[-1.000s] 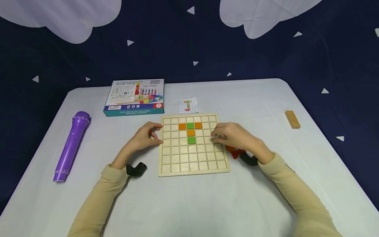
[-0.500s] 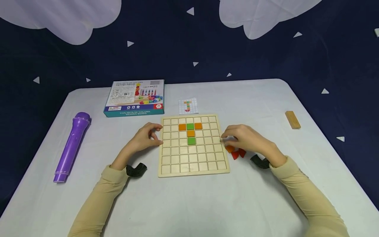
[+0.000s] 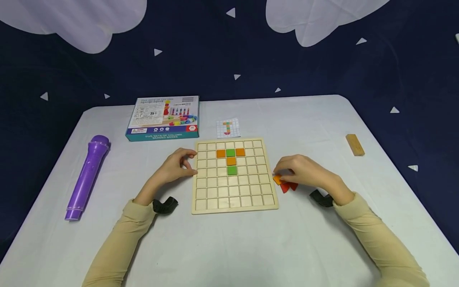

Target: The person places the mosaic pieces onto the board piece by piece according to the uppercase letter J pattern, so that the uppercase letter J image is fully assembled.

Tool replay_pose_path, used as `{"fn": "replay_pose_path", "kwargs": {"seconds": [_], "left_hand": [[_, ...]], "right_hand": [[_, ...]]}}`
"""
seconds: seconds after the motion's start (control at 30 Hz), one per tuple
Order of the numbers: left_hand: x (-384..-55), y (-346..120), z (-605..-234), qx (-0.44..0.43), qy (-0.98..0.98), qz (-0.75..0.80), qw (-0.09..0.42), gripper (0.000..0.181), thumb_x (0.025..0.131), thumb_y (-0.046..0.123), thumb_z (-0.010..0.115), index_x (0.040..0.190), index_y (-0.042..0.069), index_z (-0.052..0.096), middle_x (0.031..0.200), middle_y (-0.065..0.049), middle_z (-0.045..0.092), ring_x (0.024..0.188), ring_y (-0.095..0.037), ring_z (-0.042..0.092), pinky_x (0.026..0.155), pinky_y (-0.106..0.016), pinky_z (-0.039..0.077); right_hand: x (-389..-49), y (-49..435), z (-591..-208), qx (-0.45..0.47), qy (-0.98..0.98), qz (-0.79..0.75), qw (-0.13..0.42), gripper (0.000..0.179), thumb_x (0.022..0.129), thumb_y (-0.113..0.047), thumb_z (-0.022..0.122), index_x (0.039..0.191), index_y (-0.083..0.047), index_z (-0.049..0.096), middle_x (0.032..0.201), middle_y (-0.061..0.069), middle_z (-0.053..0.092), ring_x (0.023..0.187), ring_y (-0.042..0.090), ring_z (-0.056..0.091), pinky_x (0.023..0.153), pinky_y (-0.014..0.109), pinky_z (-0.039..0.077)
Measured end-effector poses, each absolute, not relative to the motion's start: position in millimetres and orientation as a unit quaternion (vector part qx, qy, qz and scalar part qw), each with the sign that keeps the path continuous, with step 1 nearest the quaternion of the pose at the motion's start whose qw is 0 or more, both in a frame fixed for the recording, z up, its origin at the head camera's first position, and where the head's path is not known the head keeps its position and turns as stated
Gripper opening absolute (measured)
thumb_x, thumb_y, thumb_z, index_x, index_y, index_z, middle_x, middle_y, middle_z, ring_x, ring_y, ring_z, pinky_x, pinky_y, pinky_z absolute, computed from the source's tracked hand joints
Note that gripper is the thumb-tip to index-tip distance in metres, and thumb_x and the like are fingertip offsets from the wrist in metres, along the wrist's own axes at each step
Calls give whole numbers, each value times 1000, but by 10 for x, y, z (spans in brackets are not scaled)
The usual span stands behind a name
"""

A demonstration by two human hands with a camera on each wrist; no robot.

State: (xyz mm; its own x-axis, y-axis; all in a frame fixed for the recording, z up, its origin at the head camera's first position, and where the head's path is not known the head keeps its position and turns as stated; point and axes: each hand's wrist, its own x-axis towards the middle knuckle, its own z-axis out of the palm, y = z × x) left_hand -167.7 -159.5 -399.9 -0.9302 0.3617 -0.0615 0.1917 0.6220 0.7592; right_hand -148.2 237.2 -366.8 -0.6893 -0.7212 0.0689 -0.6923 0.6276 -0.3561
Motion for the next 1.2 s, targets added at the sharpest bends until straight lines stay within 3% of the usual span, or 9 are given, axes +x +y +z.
{"fn": "replay_pose_path", "kwargs": {"seconds": [0.5, 0.8, 1.2], "left_hand": [[-1675, -1613, -4017, 159, 893, 411, 98, 57, 75, 8, 76, 125, -3, 52, 112, -18, 52, 70, -4, 54, 69, -20, 39], [-1680, -1601, -4014, 157, 892, 412, 103, 58, 75, 8, 76, 126, -2, 52, 113, -17, 52, 70, -6, 56, 70, -20, 39], [-1692, -1619, -4028, 160, 890, 415, 102, 57, 76, 8, 75, 126, -3, 51, 113, -19, 51, 71, -7, 55, 69, -20, 39]], "right_hand": [[-1447, 2394, -3735, -390, 907, -154, 42, 22, 76, -4, 72, 96, -14, 72, 96, -5, 70, 86, 8, 63, 76, 29, 52], [-1420, 2367, -3745, -383, 913, -137, 44, 21, 74, -7, 74, 94, -10, 72, 89, -3, 65, 70, 6, 52, 64, 21, 44], [-1410, 2334, -3698, -361, 925, -122, 13, 21, 74, -11, 74, 95, -9, 72, 87, -2, 64, 72, 6, 55, 65, 24, 47]]}}
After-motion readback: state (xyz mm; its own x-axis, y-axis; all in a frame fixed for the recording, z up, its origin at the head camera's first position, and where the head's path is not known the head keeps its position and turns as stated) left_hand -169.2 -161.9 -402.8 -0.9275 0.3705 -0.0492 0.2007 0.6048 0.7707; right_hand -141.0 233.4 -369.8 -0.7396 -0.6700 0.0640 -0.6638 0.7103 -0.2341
